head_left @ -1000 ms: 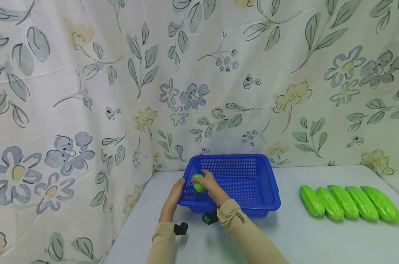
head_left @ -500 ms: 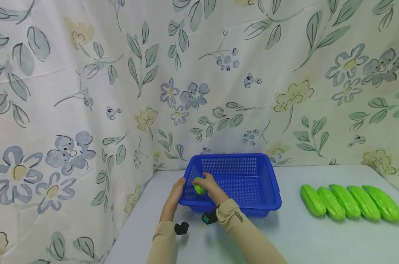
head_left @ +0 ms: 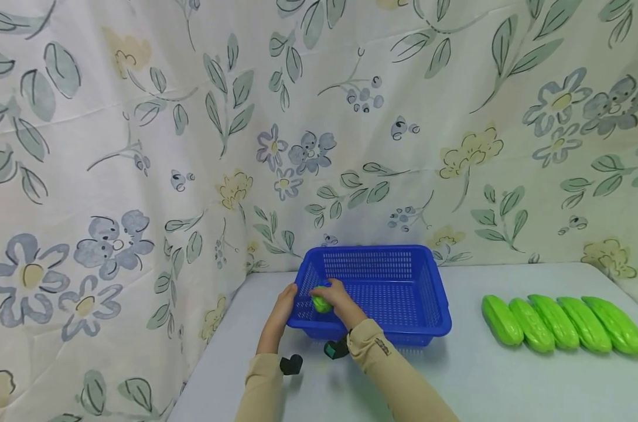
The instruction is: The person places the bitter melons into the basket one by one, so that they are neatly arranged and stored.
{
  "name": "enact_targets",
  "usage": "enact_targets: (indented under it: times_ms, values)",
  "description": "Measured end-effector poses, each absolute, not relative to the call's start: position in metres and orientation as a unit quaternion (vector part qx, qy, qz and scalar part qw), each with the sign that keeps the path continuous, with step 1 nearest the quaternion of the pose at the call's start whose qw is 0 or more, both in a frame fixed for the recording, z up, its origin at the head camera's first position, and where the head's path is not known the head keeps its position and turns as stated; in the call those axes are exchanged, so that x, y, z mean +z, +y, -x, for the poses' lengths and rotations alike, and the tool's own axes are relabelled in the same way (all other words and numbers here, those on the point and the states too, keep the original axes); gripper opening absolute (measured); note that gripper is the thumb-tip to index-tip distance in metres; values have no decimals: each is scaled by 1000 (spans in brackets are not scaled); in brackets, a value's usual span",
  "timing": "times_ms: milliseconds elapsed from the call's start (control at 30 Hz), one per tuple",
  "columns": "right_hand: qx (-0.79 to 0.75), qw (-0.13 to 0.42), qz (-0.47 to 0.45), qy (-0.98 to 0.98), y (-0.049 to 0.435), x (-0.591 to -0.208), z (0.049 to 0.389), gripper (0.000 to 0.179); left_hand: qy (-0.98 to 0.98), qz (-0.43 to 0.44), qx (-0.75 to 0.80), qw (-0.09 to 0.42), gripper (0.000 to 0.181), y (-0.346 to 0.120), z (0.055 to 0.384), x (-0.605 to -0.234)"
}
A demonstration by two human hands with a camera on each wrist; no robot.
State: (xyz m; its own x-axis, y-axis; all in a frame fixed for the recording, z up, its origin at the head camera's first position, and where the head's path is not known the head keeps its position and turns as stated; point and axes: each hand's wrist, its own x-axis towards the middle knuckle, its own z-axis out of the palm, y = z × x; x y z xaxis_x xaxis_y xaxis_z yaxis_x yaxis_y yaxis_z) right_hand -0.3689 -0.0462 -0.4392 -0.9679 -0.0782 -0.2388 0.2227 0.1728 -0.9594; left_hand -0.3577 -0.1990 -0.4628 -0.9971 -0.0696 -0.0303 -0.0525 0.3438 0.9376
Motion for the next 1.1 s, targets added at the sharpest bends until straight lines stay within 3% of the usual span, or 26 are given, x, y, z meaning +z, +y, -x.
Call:
enact_targets:
  times_ms: [1100]
  values:
    - [-696,129,-76,702,-40,-444,363,79,-820,-34,-572,6,53,-199,360,-464]
